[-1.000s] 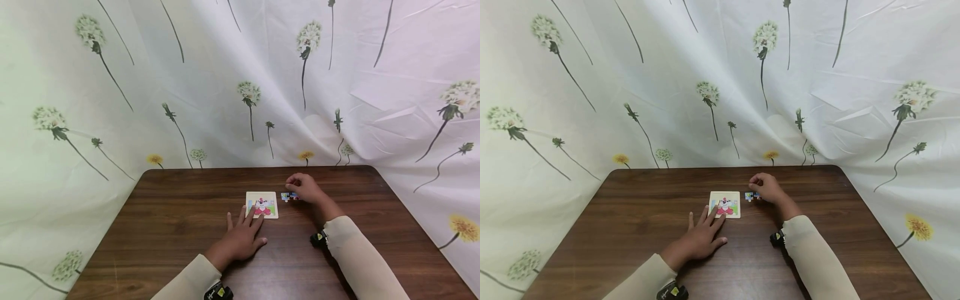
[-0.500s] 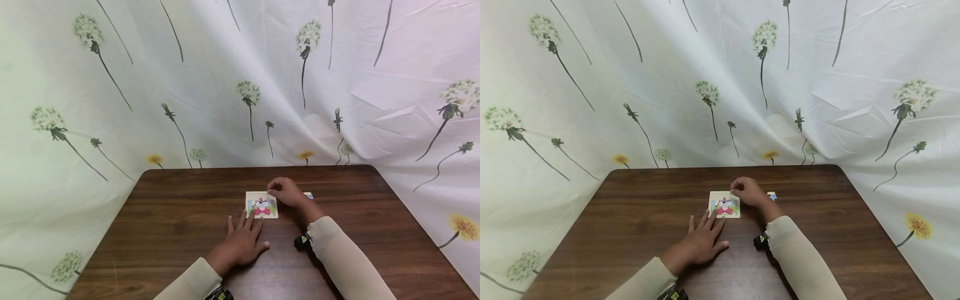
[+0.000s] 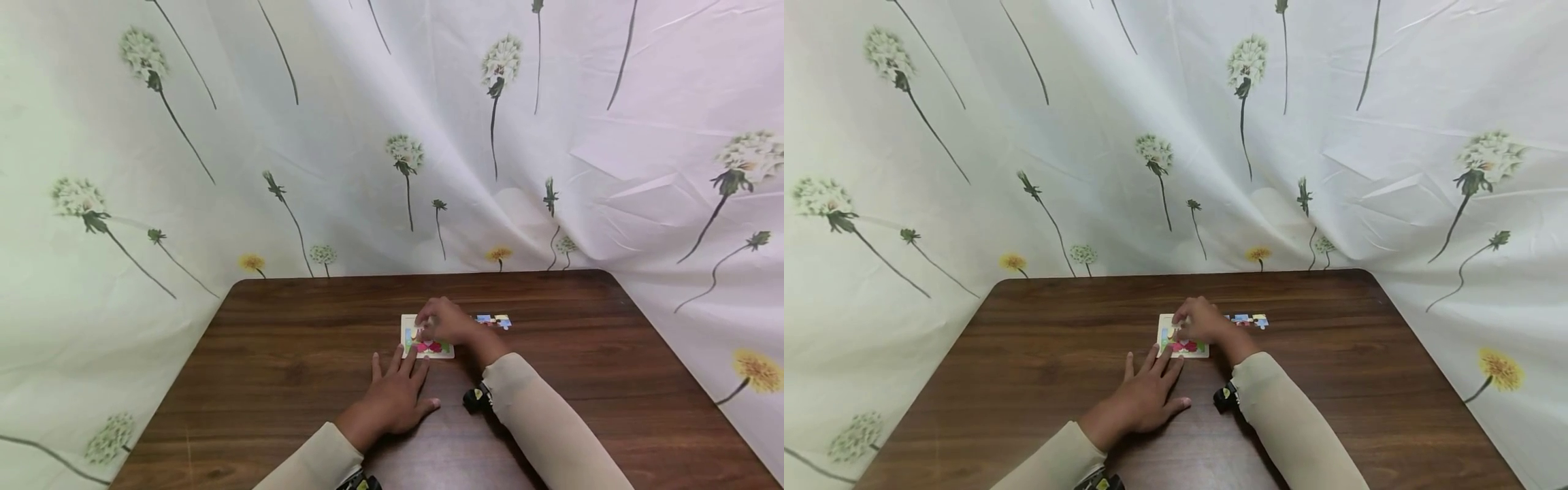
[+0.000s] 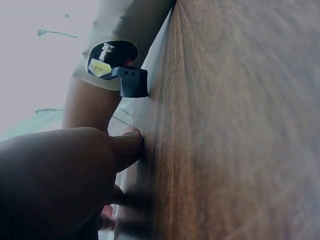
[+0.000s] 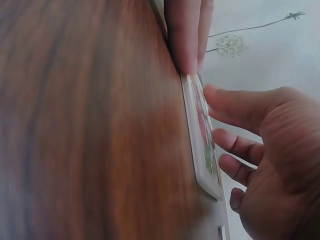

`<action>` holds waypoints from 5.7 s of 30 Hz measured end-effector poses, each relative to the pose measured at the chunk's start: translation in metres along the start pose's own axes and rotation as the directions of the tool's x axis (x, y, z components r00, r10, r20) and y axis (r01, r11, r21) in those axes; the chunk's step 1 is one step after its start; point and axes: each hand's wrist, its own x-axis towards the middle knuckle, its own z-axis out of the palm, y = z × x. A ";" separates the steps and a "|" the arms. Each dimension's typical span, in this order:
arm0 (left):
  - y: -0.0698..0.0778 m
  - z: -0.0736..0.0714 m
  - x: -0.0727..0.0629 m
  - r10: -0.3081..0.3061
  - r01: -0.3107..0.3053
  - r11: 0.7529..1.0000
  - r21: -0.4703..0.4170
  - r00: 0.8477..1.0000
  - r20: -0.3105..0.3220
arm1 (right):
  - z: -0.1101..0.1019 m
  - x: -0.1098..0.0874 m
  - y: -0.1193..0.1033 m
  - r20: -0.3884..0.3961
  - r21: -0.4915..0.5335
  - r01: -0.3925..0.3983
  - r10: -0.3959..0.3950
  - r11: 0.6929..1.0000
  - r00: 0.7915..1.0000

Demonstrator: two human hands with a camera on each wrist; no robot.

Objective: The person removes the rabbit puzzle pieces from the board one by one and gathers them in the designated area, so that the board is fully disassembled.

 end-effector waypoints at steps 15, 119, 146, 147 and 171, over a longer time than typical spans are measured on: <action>0.002 -0.001 -0.002 0.006 -0.005 0.999 0.040 0.999 -0.033 | 0.008 0.004 -0.011 0.025 0.000 -0.092 0.092 0.996 0.995; 0.001 -0.003 -0.002 -0.020 0.020 1.000 0.025 1.000 -0.006 | -0.048 -0.070 0.064 -0.113 0.107 -0.051 0.064 0.993 0.992; 0.001 -0.003 -0.001 -0.017 0.017 1.000 0.020 1.000 0.002 | -0.044 -0.070 0.059 -0.173 -0.035 -0.203 0.194 0.979 0.966; 0.001 -0.004 -0.001 -0.018 0.018 1.000 0.021 1.000 0.003 | -0.043 -0.070 0.058 -0.172 -0.035 -0.201 0.192 0.979 0.966; 0.003 -0.004 -0.001 -0.031 0.031 0.999 0.035 0.999 0.010 | -0.049 -0.060 0.040 -0.174 0.083 -0.110 0.123 0.990 0.977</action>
